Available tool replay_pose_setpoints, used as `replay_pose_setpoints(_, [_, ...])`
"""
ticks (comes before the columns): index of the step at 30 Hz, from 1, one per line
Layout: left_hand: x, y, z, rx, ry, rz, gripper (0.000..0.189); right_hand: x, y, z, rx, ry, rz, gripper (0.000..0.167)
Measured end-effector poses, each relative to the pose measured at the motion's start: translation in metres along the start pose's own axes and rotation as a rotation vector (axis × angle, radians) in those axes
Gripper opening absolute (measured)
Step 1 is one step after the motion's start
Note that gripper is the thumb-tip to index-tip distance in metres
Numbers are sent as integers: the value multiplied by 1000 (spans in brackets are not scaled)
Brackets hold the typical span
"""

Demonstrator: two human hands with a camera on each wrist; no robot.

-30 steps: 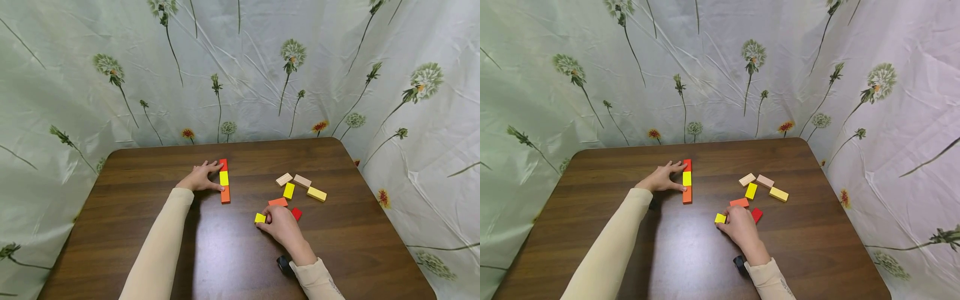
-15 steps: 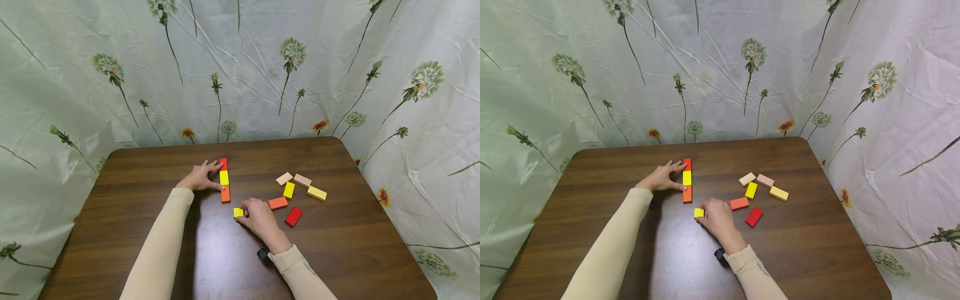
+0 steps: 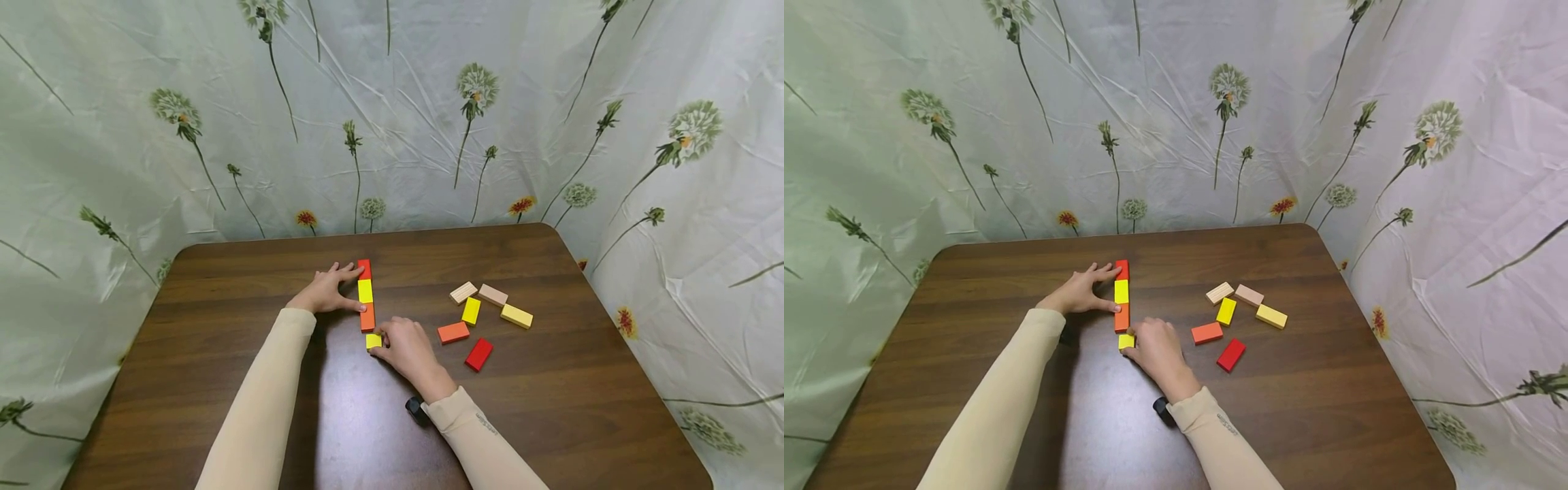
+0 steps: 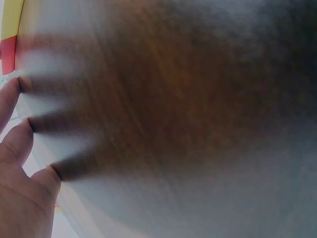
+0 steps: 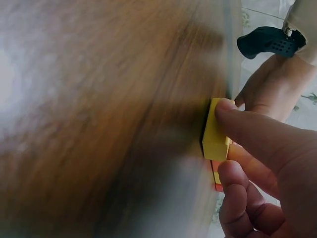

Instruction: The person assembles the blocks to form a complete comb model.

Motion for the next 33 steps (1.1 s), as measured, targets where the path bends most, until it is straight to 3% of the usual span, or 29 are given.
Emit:
replay_pose_setpoints(10, [-2,0,1,-7,-1,15,100,-4,2,1,-20,-17,55,28])
replay_pose_setpoints(33, [6,-2,4,-7,-16,8,100,-1,1,7,-80,12,72,21])
Point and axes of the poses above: each hand's wrist, its own z-axis towards the middle knuckle, its own y-axis out of the back of the hand, x = y × z, the point moved 6 cm from there along z, towards the middle knuckle, and after that the axes turned 2 degrees about -y, right-handed, at the moved point
